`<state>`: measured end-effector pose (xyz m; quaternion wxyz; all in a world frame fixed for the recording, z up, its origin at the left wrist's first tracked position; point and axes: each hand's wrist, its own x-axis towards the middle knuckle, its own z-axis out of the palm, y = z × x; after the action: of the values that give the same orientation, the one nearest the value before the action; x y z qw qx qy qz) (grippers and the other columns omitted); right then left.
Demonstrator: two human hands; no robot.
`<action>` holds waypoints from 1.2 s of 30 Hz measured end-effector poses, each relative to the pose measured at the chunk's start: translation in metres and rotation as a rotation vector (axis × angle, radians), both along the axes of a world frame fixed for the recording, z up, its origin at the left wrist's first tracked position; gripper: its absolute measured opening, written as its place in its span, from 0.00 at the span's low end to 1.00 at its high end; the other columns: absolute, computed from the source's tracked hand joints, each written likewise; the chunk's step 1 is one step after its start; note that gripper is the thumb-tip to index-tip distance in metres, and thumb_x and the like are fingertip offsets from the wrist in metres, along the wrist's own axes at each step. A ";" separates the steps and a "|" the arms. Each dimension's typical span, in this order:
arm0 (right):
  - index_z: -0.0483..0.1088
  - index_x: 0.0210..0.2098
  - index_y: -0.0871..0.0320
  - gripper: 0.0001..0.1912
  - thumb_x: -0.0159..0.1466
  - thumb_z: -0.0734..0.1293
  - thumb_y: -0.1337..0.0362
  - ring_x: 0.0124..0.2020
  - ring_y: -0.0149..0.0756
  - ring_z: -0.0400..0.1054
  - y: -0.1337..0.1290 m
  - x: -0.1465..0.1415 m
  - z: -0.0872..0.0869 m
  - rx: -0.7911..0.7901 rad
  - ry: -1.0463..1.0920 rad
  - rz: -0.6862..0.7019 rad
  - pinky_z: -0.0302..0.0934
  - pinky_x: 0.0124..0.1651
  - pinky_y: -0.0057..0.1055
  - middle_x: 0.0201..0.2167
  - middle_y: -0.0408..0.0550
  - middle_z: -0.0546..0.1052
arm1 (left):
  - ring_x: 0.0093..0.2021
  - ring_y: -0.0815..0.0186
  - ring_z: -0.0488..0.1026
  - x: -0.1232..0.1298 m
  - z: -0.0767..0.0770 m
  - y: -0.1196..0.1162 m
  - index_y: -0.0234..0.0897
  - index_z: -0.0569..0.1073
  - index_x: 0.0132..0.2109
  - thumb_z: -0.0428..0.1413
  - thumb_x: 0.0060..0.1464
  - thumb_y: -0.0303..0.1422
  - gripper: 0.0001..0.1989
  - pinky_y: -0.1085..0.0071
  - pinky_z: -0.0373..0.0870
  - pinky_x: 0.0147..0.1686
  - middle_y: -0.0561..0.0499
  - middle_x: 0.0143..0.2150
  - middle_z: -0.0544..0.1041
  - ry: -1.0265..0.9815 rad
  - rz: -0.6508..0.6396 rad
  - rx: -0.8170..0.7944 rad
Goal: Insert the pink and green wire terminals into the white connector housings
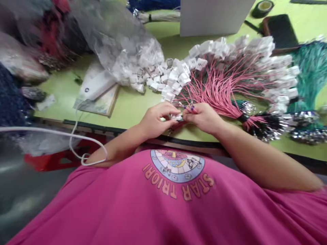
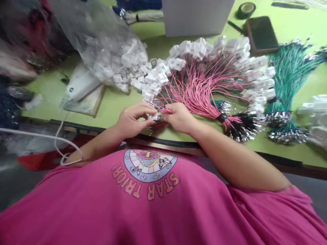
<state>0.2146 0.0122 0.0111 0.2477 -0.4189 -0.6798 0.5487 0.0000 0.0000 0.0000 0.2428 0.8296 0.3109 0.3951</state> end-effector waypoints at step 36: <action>0.71 0.24 0.59 0.10 0.60 0.68 0.62 0.24 0.27 0.57 -0.013 0.010 0.002 0.264 0.083 -0.252 0.50 0.28 0.28 0.19 0.39 0.65 | 0.34 0.69 0.80 0.004 0.006 -0.003 0.36 0.79 0.40 0.75 0.37 0.41 0.23 0.70 0.79 0.40 0.50 0.37 0.83 -0.385 0.270 -0.799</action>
<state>0.2244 -0.0008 0.0132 0.3953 -0.4413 -0.6773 0.4361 0.0043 -0.0029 0.0059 0.5431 0.5347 0.4933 0.4192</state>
